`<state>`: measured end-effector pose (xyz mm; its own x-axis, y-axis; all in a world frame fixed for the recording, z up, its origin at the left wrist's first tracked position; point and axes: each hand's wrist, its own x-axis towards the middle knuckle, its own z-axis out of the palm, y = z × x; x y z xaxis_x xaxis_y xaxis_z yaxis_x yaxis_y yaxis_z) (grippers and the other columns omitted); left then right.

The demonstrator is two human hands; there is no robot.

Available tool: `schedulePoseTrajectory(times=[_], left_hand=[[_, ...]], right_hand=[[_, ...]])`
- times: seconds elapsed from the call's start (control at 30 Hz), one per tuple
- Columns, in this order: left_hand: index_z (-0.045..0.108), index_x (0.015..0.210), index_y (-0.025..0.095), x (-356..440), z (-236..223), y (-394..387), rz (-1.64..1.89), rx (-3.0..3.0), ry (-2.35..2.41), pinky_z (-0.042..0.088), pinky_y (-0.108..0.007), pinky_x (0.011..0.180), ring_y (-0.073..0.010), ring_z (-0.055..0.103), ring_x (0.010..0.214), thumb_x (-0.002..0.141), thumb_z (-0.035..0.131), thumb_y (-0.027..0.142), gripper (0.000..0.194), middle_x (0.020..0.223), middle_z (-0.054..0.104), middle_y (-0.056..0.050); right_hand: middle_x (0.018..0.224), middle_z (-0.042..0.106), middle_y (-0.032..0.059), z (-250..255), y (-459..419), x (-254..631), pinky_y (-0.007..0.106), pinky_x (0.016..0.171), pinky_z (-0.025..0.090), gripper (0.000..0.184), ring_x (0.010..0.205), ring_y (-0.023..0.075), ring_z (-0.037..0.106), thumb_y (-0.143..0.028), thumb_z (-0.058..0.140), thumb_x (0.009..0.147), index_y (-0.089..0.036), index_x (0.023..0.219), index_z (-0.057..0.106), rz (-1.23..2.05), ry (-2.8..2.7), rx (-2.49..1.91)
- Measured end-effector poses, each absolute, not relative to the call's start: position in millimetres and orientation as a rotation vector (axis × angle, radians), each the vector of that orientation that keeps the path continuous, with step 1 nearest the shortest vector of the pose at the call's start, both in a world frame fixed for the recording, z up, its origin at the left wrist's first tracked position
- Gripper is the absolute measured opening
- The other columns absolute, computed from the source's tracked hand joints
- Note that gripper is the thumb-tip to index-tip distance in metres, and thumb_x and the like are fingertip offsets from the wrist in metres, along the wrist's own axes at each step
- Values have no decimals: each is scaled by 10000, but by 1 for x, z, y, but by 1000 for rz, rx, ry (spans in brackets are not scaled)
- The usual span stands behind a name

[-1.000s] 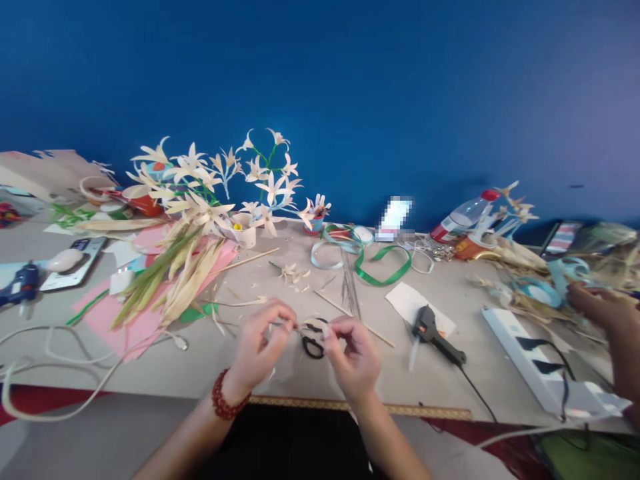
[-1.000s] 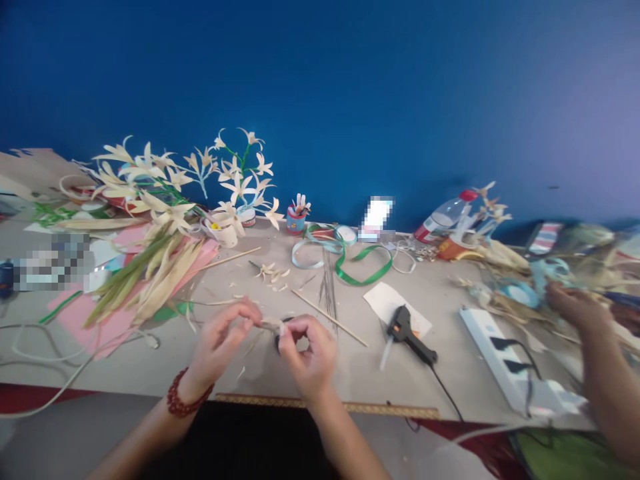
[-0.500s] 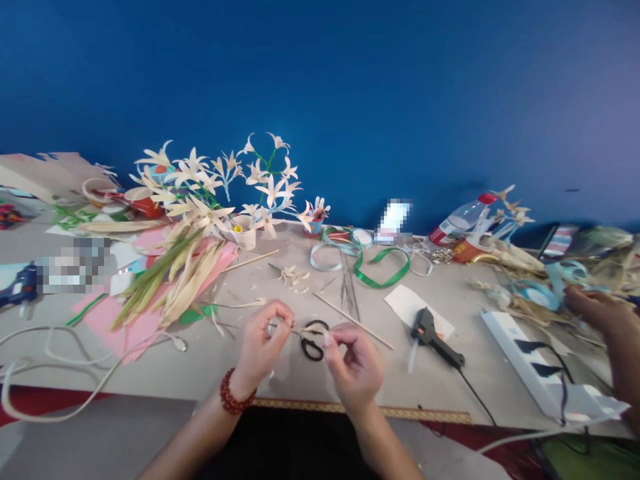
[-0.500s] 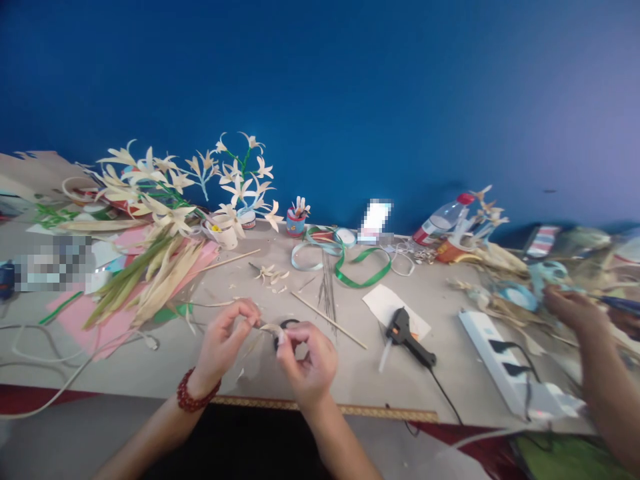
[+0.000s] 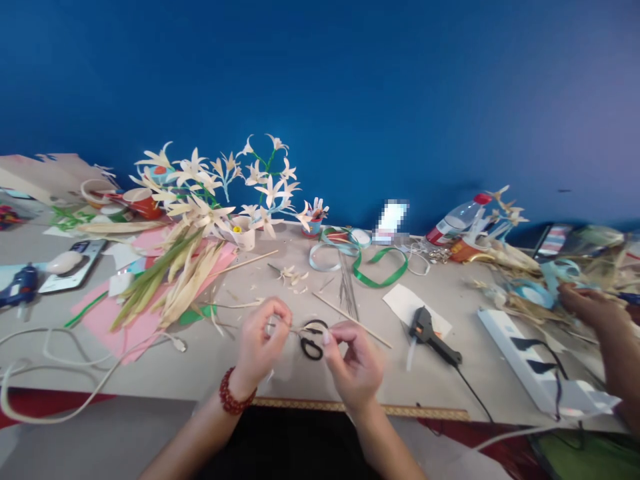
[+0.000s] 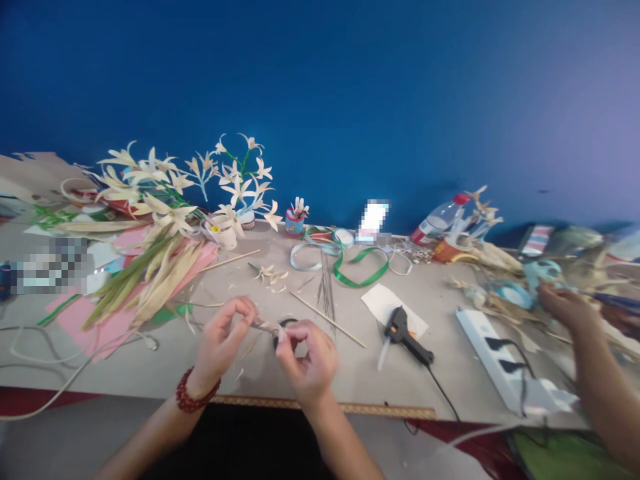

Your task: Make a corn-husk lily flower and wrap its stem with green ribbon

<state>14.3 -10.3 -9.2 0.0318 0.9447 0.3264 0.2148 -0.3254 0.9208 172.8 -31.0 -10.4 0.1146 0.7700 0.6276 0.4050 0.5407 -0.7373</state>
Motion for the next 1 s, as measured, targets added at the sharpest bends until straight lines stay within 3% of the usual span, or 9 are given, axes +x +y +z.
schedulePoseTrajectory(times=[0.17,0.33,0.53,0.67,0.73,1.0], left_hand=[[587,913,204,13,5,-12,1225,1751,1039,478,-392,893,-211,609,844,854,498,236,111,876,643,-60],[562,746,216,24,13,-11,1253,1884,1106,388,-431,1042,-171,605,741,841,513,172,116,733,632,-8],[559,769,220,12,-3,-3,1371,2005,1334,367,-470,1061,-190,601,793,824,521,138,105,763,625,-15],[589,863,212,5,4,-4,1356,2016,1261,374,-474,1057,-208,621,862,853,487,167,112,844,654,-44],[609,961,210,8,11,-7,1262,2089,1171,353,-484,1074,-230,627,934,830,546,199,146,927,684,-63],[610,788,221,21,9,-7,1382,2216,1169,331,-494,1085,-194,650,862,791,581,96,129,779,704,7]], right_hand=[[624,594,-8,-7,-28,171,248,536,469,117,553,131,566,-118,601,823,-211,758,573,351,-1559,-1069],[605,584,-17,-5,-27,166,234,521,454,139,526,117,542,-110,600,817,-209,727,564,344,-1604,-1057],[625,591,-9,-8,-29,173,252,529,468,119,537,130,559,-115,592,821,-215,762,565,331,-1560,-1063],[610,589,-12,-7,-27,174,245,530,463,131,542,130,565,-122,593,824,-213,735,562,346,-1571,-1072],[597,575,-17,-6,-26,172,235,515,447,145,523,120,540,-121,592,823,-212,716,554,351,-1596,-1082],[591,545,-34,-7,-27,168,222,510,430,160,507,103,504,-96,608,807,-203,713,537,317,-1627,-1067]])
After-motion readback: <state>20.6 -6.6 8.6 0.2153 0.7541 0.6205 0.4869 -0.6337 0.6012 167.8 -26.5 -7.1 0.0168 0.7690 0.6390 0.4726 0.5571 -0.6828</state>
